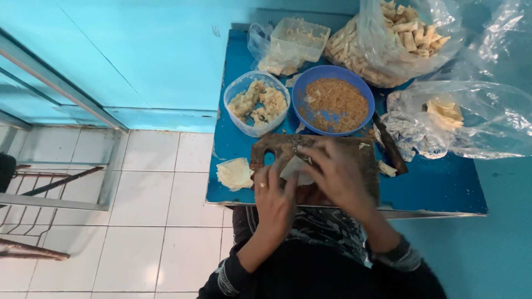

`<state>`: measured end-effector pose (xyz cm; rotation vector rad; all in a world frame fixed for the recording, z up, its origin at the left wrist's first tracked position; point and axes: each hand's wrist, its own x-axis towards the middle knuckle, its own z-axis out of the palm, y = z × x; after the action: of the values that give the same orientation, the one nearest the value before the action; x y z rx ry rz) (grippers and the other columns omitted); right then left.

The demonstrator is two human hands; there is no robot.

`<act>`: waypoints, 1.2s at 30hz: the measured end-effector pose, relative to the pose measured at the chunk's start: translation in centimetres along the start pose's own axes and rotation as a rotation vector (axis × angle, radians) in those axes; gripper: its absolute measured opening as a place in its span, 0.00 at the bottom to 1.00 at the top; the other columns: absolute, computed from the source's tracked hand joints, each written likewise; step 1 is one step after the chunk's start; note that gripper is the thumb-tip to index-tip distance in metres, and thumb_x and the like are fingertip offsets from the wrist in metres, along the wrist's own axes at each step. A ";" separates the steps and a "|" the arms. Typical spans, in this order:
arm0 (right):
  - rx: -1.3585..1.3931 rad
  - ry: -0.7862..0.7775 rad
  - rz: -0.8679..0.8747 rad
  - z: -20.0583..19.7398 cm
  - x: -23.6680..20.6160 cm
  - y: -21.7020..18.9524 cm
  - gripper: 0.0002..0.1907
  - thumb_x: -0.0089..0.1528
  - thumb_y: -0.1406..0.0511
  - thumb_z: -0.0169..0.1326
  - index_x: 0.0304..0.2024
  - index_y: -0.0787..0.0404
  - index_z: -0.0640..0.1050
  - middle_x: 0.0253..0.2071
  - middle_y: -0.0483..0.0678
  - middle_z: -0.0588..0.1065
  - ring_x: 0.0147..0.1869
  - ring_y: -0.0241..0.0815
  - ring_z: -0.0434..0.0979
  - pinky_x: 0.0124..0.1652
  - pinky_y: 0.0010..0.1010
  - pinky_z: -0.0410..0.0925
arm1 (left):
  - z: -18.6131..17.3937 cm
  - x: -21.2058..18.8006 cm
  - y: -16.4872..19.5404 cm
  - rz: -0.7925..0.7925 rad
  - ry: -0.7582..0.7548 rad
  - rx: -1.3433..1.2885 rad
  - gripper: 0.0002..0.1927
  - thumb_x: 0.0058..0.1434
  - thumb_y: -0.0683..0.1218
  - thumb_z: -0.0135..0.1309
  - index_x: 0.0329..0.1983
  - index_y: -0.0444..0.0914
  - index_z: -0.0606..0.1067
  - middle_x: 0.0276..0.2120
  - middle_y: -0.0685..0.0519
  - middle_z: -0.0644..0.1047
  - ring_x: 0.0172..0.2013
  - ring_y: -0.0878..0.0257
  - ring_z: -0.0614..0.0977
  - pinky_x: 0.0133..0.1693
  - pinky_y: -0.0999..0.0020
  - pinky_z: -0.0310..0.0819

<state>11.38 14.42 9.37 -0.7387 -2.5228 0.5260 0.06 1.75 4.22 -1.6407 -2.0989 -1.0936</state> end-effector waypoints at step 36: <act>-0.224 -0.237 -0.603 6.3 15.7 2.3 0.10 0.49 0.64 0.70 0.22 0.56 0.79 0.41 0.47 0.60 0.52 0.49 0.59 0.44 0.45 0.52 | 2.9 -1.8 -2.2 0.193 -0.037 -0.069 0.18 0.55 0.39 0.53 0.50 0.33 0.77 0.53 0.45 0.74 0.59 0.49 0.75 0.66 0.38 0.59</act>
<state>-2.79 23.85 8.11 0.0445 -2.8663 0.1239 -0.70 2.34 0.24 -1.8650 -1.8954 -1.0914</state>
